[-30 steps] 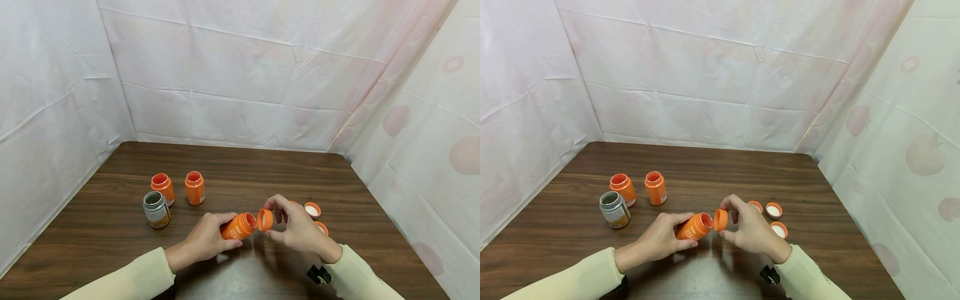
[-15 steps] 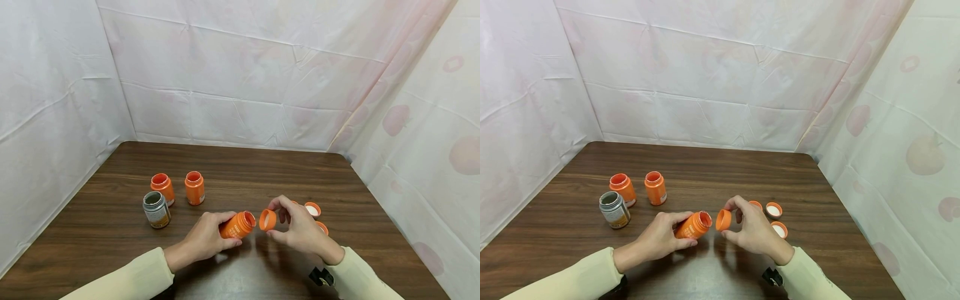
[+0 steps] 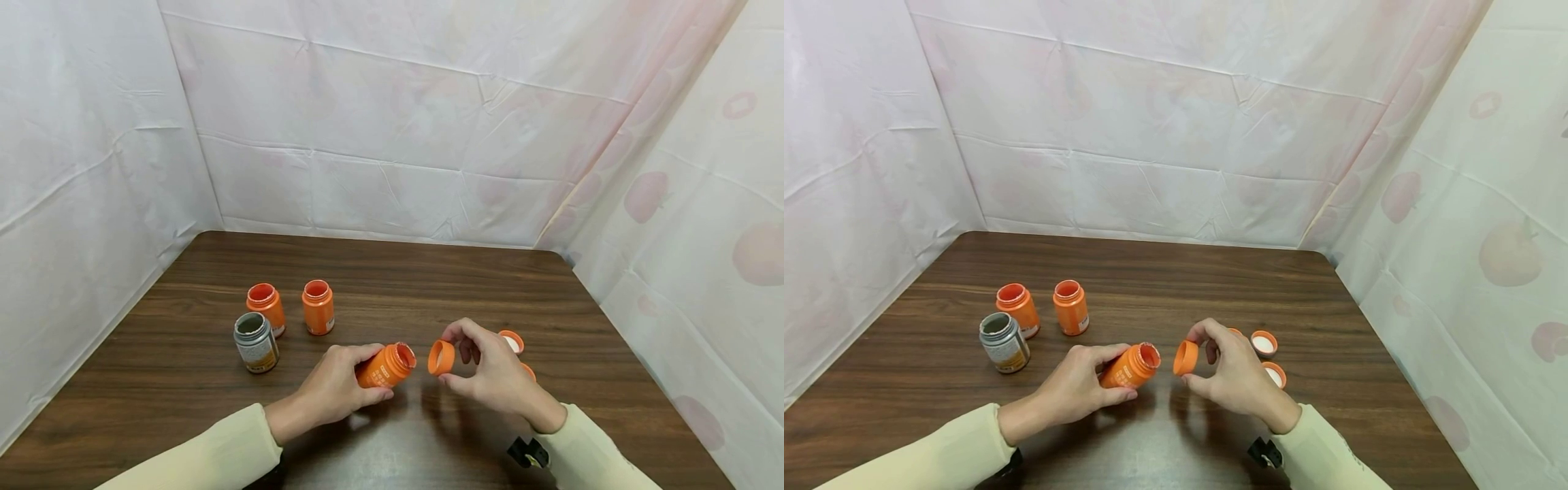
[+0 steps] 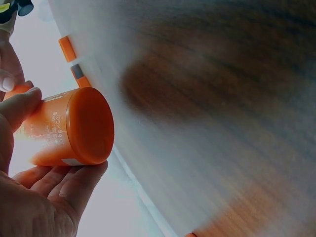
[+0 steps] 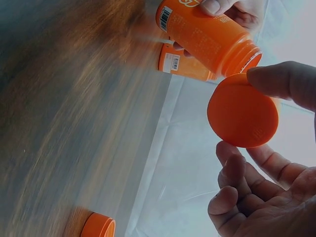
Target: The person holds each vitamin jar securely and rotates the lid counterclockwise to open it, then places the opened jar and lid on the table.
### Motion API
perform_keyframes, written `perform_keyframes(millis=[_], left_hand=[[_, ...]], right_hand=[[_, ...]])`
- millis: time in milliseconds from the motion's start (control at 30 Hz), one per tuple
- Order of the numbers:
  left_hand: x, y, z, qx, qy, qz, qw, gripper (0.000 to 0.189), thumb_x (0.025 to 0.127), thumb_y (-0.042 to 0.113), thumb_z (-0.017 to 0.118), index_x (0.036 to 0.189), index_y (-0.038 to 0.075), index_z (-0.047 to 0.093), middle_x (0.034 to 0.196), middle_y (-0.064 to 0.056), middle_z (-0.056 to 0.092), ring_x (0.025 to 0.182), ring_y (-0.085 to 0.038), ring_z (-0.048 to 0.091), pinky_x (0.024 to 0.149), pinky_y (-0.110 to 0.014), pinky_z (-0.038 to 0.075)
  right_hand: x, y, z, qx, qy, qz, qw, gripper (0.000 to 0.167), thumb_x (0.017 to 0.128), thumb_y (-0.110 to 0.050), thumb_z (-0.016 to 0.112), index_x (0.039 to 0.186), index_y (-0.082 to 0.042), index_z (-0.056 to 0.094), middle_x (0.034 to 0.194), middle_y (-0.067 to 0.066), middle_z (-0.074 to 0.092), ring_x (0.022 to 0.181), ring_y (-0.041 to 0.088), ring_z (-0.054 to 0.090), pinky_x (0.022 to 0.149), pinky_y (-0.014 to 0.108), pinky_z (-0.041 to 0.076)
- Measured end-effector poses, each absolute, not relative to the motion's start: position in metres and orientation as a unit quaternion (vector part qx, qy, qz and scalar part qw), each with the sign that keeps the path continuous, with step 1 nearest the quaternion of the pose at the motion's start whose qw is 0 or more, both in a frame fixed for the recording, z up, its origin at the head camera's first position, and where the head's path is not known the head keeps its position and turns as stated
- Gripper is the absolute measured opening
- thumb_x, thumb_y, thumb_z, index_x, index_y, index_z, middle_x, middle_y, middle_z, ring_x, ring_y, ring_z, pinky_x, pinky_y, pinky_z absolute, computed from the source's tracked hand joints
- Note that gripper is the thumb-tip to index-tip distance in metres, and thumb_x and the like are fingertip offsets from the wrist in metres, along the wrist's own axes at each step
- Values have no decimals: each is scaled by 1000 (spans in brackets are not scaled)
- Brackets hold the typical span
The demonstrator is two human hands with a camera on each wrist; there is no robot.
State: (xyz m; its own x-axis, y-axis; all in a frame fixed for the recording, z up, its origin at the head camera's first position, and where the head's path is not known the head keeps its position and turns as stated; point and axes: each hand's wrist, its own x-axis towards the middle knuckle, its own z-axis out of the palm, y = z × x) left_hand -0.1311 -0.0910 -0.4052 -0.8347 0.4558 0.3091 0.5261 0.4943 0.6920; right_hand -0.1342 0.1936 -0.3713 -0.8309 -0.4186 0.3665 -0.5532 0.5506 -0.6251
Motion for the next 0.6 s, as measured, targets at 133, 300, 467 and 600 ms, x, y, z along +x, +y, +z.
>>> perform_keyframes(millis=[133, 300, 467, 600], left_hand=[[-131, -92, -405, -282, -864, -416, 40, 47, 77, 20, 92, 120, 18, 72, 98, 10, 72, 82, -4, 64, 76, -31, 56], [-131, -94, -405, -277, -866, -415, 36, 50, 78, 21, 92, 123, 15, 72, 103, 8, 73, 85, -4, 65, 78, -30, 56], [-131, -97, -405, -269, -868, -417, 36, 54, 77, 22, 92, 126, 14, 71, 106, 5, 74, 87, -4, 65, 80, -29, 55], [-131, -99, -404, -258, -870, -419, 35, 57, 77, 23, 92, 129, 12, 70, 108, 4, 74, 88, -5, 65, 80, -30, 55]], right_hand=[[-134, 195, -371, 278, -875, 387, 86, 54, 67, -4, 93, 109, -20, 64, 89, -8, 62, 73, 20, 56, 61, 24, 44], [-133, 197, -371, 277, -877, 385, 81, 51, 69, -5, 92, 110, -19, 65, 90, -9, 63, 73, 20, 57, 61, 24, 44], [-132, 201, -371, 258, -883, 385, 74, 52, 69, -6, 92, 110, -19, 63, 91, -10, 64, 74, 18, 58, 62, 26, 46], [-132, 204, -373, 245, -887, 385, 68, 52, 68, -6, 92, 109, -19, 62, 90, -9, 63, 73, 19, 59, 62, 27, 47]])
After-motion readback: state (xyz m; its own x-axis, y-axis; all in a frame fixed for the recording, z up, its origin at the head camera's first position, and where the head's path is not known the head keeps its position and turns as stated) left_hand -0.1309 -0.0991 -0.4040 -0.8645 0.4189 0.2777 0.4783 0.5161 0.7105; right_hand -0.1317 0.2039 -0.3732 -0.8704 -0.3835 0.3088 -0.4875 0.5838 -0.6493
